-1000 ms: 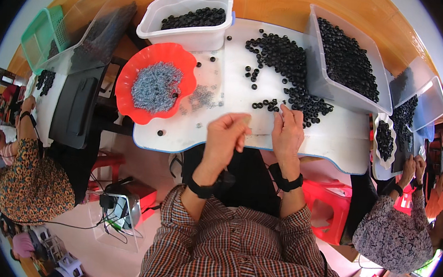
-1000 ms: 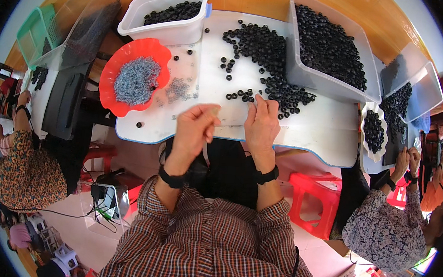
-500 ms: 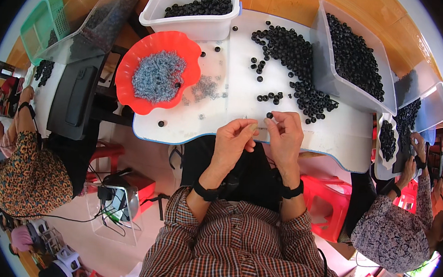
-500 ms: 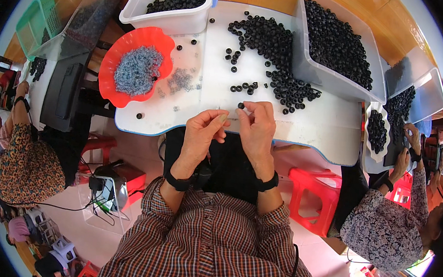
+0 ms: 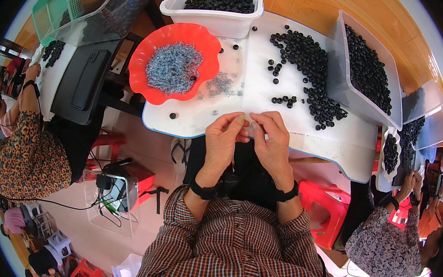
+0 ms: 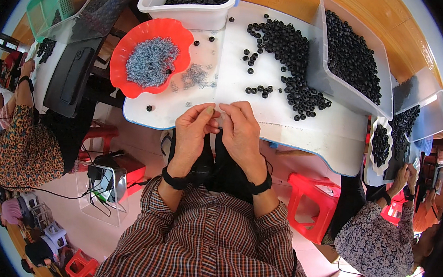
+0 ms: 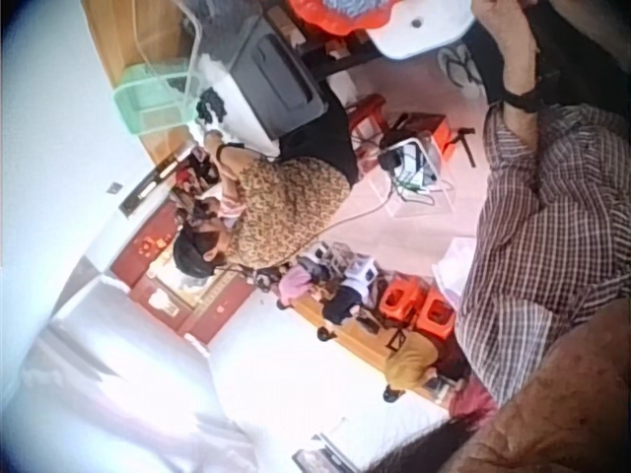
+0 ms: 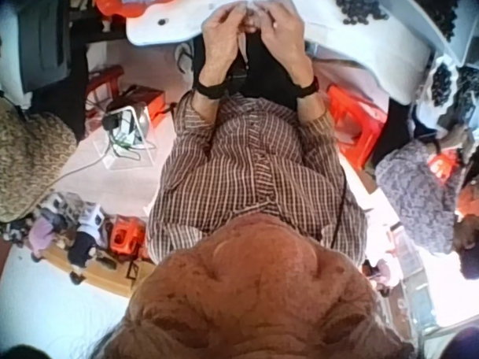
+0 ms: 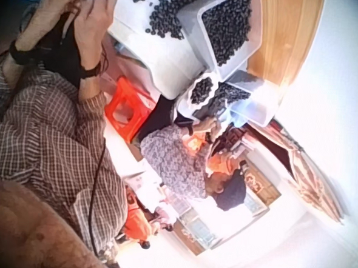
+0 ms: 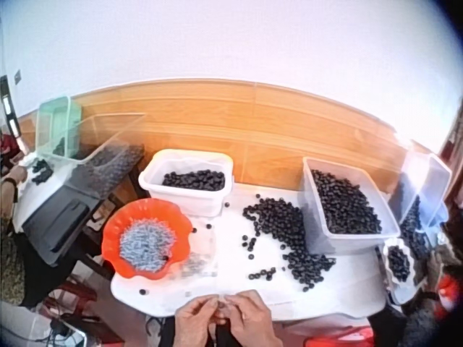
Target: Sorting small black plastic components or beads into various bins on a communal work table.
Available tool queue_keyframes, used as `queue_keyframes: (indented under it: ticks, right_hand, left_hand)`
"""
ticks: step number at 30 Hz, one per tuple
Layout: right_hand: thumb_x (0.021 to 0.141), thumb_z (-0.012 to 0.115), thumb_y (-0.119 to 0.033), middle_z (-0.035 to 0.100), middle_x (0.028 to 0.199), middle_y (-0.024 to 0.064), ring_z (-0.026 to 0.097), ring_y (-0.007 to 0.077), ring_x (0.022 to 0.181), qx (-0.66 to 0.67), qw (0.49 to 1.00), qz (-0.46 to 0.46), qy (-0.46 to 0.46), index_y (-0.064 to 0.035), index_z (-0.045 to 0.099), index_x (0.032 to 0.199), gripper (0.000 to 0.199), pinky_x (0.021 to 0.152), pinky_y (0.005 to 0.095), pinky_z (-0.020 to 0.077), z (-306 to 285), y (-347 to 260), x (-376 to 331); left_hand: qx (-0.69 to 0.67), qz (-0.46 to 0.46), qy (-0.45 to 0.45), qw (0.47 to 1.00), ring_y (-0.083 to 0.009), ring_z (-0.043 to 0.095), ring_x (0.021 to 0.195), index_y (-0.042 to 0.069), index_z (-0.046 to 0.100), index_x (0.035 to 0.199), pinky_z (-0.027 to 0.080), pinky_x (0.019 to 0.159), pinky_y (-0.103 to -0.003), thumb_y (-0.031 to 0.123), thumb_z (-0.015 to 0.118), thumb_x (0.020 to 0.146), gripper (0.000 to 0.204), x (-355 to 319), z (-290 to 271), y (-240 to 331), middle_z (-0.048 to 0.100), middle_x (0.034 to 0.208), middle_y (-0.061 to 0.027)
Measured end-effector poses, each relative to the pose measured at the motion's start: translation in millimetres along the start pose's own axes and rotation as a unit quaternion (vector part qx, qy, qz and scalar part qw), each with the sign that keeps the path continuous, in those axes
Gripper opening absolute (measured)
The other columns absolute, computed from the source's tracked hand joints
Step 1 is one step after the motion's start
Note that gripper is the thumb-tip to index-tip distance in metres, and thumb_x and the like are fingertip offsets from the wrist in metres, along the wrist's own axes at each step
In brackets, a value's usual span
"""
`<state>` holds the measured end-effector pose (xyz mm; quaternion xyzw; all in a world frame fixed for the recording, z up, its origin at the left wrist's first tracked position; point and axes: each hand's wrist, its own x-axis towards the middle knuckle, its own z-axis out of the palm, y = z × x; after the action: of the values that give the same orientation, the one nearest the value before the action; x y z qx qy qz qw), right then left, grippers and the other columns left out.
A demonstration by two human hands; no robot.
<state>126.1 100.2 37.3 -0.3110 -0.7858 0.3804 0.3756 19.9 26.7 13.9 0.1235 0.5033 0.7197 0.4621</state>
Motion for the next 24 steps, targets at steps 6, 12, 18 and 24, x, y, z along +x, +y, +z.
queue_keyframes:
  ticks: [6,12,18,24]
  right_hand:
    - [0.075,0.064,0.001,0.057,0.097,0.0117,0.056,0.0280,0.085,-0.153,0.984,-0.089,0.013,-0.0047,0.068,0.103,0.029,0.073,0.0378,0.0457,33.3,2.0,31.0]
    - [0.072,0.065,-0.004,0.054,0.096,0.0116,0.053,0.0294,0.088,-0.266,0.959,-0.096,0.017,-0.0079,0.070,0.104,0.033,0.073,0.0386,0.0416,53.6,15.1,44.1]
    - [0.076,0.064,-0.008,0.052,0.090,0.0114,0.052,0.0296,0.085,-0.275,0.956,-0.094,0.042,-0.0076,0.070,0.097,0.022,0.070,0.0396,0.0404,65.5,23.4,46.9]
    - [0.076,0.067,-0.009,0.053,0.089,0.0107,0.052,0.0290,0.085,-0.268,0.959,-0.074,0.053,-0.0070,0.069,0.086,0.010,0.070,0.0400,0.0415,65.7,20.0,49.1]
  left_hand:
    - [-0.058,0.009,0.034,0.998,-0.0108,0.062,0.069,-0.005,0.062,0.114,0.056,0.062,-0.025,0.015,0.059,0.097,0.026,-1.4,-22.0,7.9,0.067,0.092,-0.0104]
    - [-0.118,0.014,-0.017,0.993,-0.0110,0.062,0.075,-0.005,0.061,0.119,0.057,0.069,-0.026,0.012,0.054,0.100,0.027,-3.0,-33.9,4.6,0.066,0.097,-0.0108]
    - [-0.130,0.013,-0.027,0.991,-0.0111,0.062,0.076,-0.004,0.060,0.120,0.057,0.069,-0.025,0.012,0.054,0.100,0.027,-3.2,-40.3,5.3,0.066,0.096,-0.0104]
    - [-0.139,0.010,-0.032,0.990,-0.0112,0.062,0.075,-0.004,0.060,0.119,0.056,0.068,-0.025,0.013,0.055,0.100,0.027,-2.1,-41.3,4.5,0.066,0.095,-0.0101]
